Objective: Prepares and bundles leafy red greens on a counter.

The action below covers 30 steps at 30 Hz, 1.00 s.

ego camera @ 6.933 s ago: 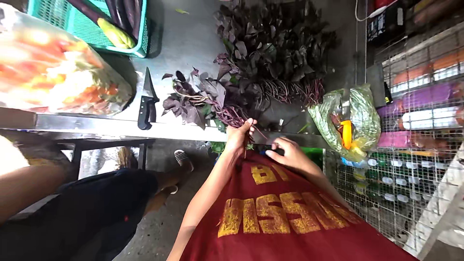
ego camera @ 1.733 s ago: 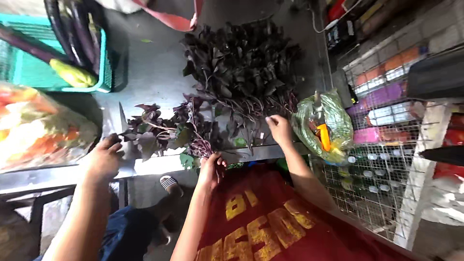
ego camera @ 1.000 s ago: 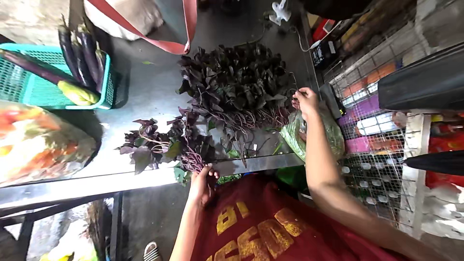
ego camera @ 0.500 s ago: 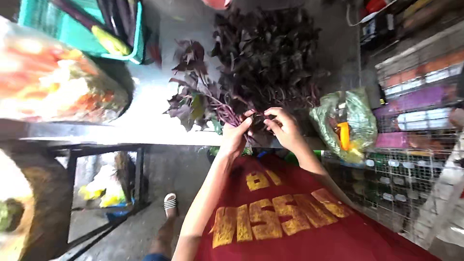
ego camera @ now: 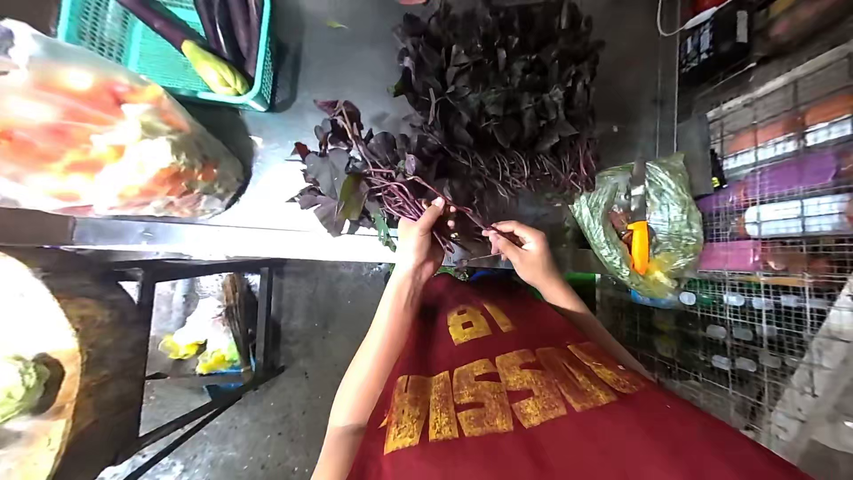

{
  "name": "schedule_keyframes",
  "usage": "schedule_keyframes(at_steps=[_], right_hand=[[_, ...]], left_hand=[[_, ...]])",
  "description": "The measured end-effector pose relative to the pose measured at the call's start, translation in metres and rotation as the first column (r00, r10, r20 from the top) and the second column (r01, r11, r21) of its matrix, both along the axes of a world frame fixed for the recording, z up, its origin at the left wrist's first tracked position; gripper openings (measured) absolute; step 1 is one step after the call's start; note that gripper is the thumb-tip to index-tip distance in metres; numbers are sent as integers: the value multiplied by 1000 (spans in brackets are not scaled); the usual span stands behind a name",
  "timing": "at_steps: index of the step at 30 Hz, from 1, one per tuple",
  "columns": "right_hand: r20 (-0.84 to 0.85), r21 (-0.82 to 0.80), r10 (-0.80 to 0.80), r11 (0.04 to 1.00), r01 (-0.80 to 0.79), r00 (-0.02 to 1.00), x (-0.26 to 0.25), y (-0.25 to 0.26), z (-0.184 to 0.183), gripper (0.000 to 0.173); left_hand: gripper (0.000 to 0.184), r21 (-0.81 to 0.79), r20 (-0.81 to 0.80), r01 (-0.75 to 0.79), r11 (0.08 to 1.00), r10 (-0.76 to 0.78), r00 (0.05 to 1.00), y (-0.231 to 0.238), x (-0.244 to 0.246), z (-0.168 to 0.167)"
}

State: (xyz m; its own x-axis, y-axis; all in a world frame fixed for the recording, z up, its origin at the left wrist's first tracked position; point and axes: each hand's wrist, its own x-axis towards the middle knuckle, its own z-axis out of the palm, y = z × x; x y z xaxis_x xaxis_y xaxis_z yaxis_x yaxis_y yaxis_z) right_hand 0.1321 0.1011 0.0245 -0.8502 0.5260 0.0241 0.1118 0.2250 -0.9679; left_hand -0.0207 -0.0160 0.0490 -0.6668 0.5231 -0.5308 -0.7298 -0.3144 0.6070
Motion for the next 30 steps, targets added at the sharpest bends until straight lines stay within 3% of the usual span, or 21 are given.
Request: schedule_keyframes(at_steps=[3, 6, 10, 16, 20, 22, 24, 25, 26, 27, 28, 30], right_hand=[[-70, -1, -8, 1000, 8, 998, 2, 5, 4, 15], [12, 68, 41, 997, -42, 999, 9, 16, 10, 16], [183, 334, 49, 936, -109, 982, 28, 41, 25, 22], [392, 552, -200, 832, -56, 898, 39, 107, 50, 32], [508, 491, -201, 867, -90, 837, 5, 104, 71, 41], [459, 445, -102, 886, -129, 882, -16, 82, 66, 66], [350, 368, 104, 899, -238, 931, -34, 52, 53, 86], [270, 284, 222, 911, -298, 937, -40, 37, 45, 81], [160, 161, 316, 926, -340, 935, -44, 23, 35, 61], [55, 6, 347, 938, -347, 936, -45, 11, 25, 31], [17, -128, 341, 933, -336, 940, -43, 3, 18, 17], [114, -215, 359, 919, -330, 926, -32, 4, 16, 26]], left_hand=[[17, 51, -34, -41, 998, 43, 998, 8, 0, 7], [18, 6, -108, -88, 996, 88, 990, 16, -5, 13], [17, -14, -236, -215, 976, 206, 950, 16, -28, 16], [18, -5, -301, -313, 950, 297, 906, -10, -68, 30], [15, 8, -240, -313, 950, 306, 921, -20, -67, 29], [16, 7, -197, -316, 949, 311, 930, -19, -59, 29], [17, 18, -143, -334, 942, 333, 932, -15, -52, 29], [16, 19, -118, -346, 938, 345, 931, -14, -50, 29], [15, 27, -99, -345, 938, 346, 933, -14, -49, 29], [15, 27, -86, -342, 939, 343, 935, -14, -49, 29], [16, 21, -82, -336, 942, 336, 938, -15, -48, 29], [19, -26, -121, -319, 947, 314, 942, -15, -45, 30]])
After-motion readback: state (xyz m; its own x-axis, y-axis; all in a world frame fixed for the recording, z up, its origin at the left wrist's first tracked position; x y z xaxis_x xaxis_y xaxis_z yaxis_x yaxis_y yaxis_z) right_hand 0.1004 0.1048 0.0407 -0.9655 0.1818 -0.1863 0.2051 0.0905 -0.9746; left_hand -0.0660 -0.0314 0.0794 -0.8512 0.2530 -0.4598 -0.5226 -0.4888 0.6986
